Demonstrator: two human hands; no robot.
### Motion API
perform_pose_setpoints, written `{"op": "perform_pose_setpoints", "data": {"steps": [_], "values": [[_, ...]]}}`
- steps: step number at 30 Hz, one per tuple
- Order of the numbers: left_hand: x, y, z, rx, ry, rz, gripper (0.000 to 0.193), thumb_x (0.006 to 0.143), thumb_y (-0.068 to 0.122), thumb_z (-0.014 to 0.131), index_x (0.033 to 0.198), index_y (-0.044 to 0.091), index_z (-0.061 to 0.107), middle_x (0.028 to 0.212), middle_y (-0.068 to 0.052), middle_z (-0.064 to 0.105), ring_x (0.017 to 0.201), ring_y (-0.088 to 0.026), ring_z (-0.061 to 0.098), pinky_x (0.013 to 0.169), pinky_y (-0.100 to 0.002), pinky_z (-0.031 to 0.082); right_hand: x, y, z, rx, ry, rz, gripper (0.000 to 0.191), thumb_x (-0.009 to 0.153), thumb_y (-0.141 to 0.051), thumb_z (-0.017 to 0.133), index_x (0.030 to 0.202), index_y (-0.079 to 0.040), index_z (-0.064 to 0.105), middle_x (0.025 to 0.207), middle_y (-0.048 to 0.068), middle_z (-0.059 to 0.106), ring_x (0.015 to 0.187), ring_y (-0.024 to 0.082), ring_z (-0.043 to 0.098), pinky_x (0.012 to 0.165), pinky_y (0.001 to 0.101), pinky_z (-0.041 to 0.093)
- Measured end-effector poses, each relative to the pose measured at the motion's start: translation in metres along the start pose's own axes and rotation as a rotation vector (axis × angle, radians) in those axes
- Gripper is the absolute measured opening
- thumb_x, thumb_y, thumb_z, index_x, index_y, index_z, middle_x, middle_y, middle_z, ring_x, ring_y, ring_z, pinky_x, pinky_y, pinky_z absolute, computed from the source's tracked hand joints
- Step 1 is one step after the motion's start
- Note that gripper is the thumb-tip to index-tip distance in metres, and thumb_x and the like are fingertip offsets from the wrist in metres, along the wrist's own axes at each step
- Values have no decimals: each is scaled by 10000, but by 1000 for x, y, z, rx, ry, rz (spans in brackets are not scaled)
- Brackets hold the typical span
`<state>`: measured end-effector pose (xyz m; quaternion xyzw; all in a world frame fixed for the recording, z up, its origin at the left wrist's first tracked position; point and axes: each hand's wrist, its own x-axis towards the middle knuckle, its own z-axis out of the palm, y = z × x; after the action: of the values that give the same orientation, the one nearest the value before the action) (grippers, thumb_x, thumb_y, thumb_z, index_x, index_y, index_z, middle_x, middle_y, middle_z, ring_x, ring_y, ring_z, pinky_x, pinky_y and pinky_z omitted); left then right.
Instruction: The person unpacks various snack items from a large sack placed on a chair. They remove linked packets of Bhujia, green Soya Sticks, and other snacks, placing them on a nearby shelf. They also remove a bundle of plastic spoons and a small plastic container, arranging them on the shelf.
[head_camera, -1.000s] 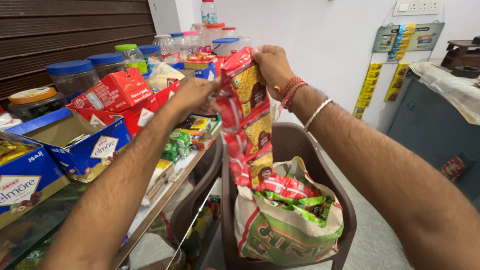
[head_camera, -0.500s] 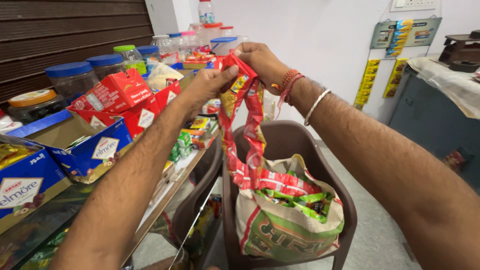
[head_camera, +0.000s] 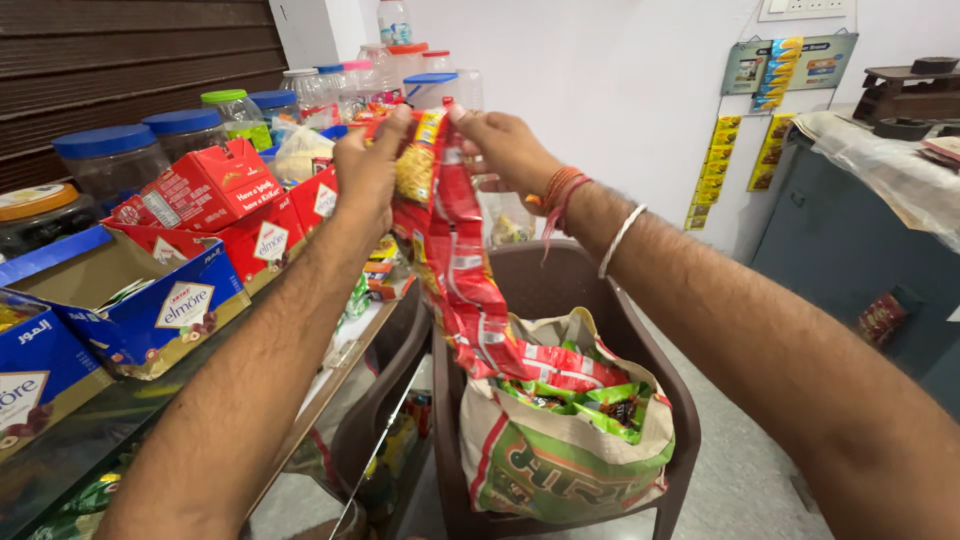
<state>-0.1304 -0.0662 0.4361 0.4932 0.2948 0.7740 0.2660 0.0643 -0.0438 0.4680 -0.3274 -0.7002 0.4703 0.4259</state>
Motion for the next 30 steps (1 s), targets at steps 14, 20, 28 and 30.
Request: {"op": "perform_pose_setpoints", "data": {"steps": [14,20,28,30], "values": [[45,48,-9,-206,-65,133,376,930,336,773,980,-35,735,923,-105,771,781,-174,736,745,-343,629,4,40,32,-310,27,-311,319,912,-215,673,1176,-38,644,950,90,738,816,190,727,698,362,627],[53,64,-9,-101,-94,-51,386,919,348,742,1018,-25,739,942,-101,790,799,-183,762,767,-369,661,8,28,18,-398,265,-499,243,940,-262,662,1030,-52,744,753,95,738,675,167,706,638,360,558],[38,97,-4,191,-176,-226,438,866,435,692,1122,79,704,1100,-75,772,1021,-223,750,890,-541,564,10,23,1,-368,344,-335,291,962,-291,667,903,-16,739,684,75,710,615,151,666,604,357,543],[34,99,-6,185,-230,-279,432,850,423,690,1136,99,686,1110,-80,750,1028,-256,730,901,-584,552,17,22,-6,-349,388,-366,263,947,-271,670,908,-22,742,688,73,715,611,154,667,603,356,538]]}}
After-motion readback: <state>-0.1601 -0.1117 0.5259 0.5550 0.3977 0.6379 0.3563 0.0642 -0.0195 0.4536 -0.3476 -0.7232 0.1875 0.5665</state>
